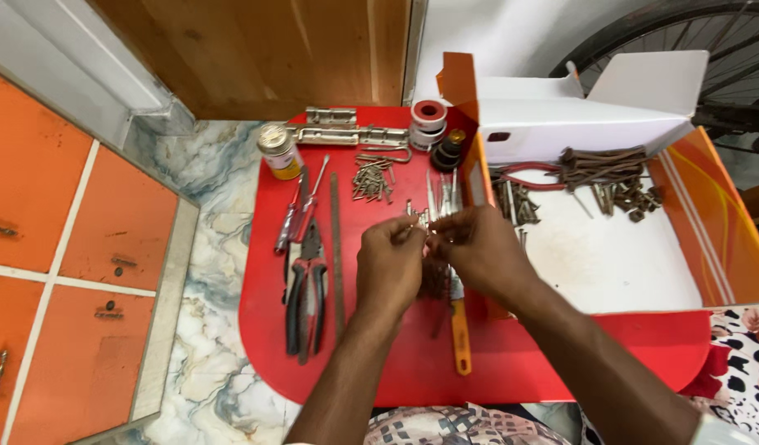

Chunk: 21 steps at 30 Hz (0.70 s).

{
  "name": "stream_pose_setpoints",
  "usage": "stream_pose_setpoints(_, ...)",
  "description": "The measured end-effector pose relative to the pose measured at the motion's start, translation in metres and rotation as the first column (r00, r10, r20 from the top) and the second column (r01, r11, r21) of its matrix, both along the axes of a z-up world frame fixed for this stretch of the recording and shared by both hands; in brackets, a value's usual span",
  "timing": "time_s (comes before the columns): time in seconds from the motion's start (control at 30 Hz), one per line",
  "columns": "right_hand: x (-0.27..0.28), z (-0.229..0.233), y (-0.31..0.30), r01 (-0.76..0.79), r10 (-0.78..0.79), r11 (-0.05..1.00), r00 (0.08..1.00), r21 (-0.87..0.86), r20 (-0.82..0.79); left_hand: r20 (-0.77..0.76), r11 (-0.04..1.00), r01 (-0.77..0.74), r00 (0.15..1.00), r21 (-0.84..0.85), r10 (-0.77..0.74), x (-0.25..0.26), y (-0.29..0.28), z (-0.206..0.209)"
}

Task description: The person sorts small metal fasteners by hand on a red work surface, picking up individual items and placing them into a white box. The person repeatedly handles nails and screws, arranging them into small piles and transferring them into the box.

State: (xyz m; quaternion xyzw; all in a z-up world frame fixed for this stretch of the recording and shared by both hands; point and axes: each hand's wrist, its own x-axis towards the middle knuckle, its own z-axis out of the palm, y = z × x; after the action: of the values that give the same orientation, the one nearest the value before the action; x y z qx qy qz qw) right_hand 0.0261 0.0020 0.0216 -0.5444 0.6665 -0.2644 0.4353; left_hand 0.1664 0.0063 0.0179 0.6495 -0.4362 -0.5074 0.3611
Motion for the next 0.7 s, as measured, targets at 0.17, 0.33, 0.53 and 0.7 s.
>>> stream_pose_setpoints(0.17, 0.029, -0.036, 0.02, -0.082, 0.051, 0.995, 0.922, -0.064, -0.384, 0.07, 0.987, 0.062, 0.995, 0.151, -0.073, 0.021, 0.018, -0.041)
stream_pose_setpoints(0.33, 0.033, -0.053, 0.018, -0.047, -0.007, 0.99, 0.922, -0.131, -0.388, 0.031, 0.977, 0.147, 0.988, 0.152, -0.154, 0.026, 0.021, -0.059)
stream_pose_setpoints(0.53, 0.028, -0.047, 0.019, 0.034, -0.064, 0.995, 0.943, -0.098, -0.328, -0.027, 0.976, 0.167, 0.986, 0.139, -0.165, 0.031, 0.019, -0.049)
stream_pose_setpoints(0.7, 0.023, -0.015, 0.031, 0.189, -0.172, 0.976, 0.974, -0.112, 0.145, -0.108, 0.985, 0.166, 0.981, 0.043, -0.16, 0.029, 0.017, -0.016)
